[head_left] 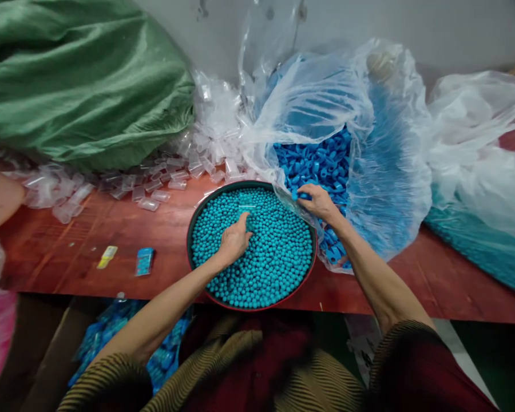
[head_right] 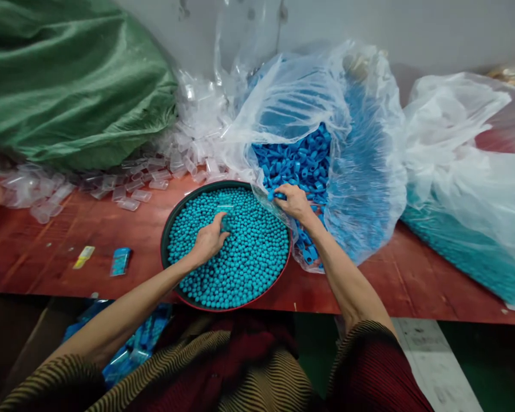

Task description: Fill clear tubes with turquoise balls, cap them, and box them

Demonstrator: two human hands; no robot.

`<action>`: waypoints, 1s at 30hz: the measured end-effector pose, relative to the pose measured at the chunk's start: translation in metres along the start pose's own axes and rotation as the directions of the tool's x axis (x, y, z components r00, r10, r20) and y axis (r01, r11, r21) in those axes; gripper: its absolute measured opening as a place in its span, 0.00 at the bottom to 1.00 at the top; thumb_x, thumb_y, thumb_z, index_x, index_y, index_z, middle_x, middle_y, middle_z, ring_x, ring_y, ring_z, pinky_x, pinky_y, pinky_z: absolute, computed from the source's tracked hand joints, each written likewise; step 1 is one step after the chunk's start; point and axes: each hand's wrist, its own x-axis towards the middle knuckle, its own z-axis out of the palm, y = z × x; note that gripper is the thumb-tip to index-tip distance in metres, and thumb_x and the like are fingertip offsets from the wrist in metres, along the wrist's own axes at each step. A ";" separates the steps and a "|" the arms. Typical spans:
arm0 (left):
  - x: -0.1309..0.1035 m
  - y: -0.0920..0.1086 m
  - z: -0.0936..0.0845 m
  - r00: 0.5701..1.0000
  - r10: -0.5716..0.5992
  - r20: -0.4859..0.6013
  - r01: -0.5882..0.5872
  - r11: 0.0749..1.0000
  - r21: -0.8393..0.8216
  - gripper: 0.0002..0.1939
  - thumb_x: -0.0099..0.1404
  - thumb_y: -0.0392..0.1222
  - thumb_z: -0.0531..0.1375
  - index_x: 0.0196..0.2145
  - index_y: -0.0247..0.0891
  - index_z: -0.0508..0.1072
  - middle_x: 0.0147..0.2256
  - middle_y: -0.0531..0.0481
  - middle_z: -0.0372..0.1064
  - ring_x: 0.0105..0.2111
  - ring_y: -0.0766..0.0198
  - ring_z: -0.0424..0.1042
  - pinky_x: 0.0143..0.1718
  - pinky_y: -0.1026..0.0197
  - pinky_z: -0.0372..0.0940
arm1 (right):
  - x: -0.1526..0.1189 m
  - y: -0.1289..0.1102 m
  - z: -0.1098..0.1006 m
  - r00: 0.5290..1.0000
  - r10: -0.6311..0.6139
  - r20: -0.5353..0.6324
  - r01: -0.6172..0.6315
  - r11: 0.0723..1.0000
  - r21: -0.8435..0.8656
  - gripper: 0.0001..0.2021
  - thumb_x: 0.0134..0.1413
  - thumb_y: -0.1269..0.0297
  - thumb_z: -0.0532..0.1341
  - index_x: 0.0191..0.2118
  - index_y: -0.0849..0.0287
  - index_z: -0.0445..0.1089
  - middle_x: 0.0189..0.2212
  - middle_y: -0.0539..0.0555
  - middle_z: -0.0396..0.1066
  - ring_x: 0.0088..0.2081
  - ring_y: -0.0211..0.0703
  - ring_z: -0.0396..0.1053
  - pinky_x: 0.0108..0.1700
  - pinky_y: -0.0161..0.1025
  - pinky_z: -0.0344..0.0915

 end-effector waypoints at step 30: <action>-0.001 -0.012 0.008 0.996 0.077 -0.051 -0.088 0.960 -0.265 0.19 0.60 0.33 0.56 0.49 0.38 0.68 0.46 0.46 0.71 0.47 0.56 0.70 0.51 0.54 0.63 | -0.036 0.006 0.003 0.969 -0.081 0.232 0.124 0.976 -0.180 0.13 0.58 0.63 0.51 0.35 0.59 0.72 0.30 0.53 0.69 0.33 0.39 0.67 0.33 0.32 0.56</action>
